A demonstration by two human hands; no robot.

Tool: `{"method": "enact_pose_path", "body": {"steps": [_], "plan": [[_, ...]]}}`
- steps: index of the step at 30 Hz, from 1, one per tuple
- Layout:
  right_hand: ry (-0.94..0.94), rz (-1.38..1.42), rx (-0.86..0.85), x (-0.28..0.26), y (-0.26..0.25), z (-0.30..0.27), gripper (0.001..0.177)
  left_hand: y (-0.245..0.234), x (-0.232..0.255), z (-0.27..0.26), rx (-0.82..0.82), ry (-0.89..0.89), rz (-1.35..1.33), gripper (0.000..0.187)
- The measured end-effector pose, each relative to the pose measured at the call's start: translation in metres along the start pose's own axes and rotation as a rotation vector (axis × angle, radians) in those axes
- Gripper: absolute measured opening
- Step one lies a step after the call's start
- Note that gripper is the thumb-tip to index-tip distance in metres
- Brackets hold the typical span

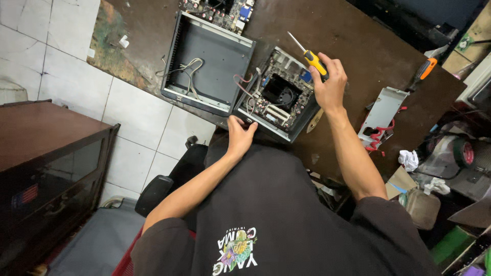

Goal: The person uses a screwdriver to remove screws from the motherboard inside an open computer case. They then use their hands to disconnect cables and remove the motherboard from the case.

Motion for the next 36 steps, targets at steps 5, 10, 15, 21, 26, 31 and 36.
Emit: {"method": "enact_pose_path", "body": {"steps": [5,10,15,21,26,31,36], "plan": [[0.021,-0.015,0.011,0.013,0.002,-0.011,0.034,0.017,0.008,0.001,0.087,0.043,-0.025,0.048],[0.037,-0.024,0.031,0.021,-0.002,-0.019,0.032,0.044,0.022,0.002,0.254,0.021,-0.096,0.078],[0.146,0.027,0.038,0.032,-0.009,-0.028,0.032,0.055,0.043,0.000,0.272,0.094,-0.083,0.109],[0.197,0.050,0.061,0.044,-0.025,-0.039,0.033,0.056,0.055,0.038,0.173,0.204,0.026,0.107],[0.217,0.040,0.095,0.041,-0.035,-0.048,0.035,0.052,0.061,0.077,0.078,0.369,0.186,0.104],[0.261,0.052,0.107,0.034,-0.045,-0.051,0.036,0.059,0.104,0.040,0.071,0.805,0.264,0.091],[0.303,0.048,0.103,0.035,-0.048,-0.057,0.033,0.091,0.074,0.037,-0.166,0.414,0.104,0.096]]}}
Point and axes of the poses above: each hand's wrist, its own z-axis towards the middle knuckle, its own y-axis out of the palm, x = y × z, the point moved 2 cm from there along z, towards the middle knuckle, and after that the axes turned 8 degrees about y, right-handed, at the moved point
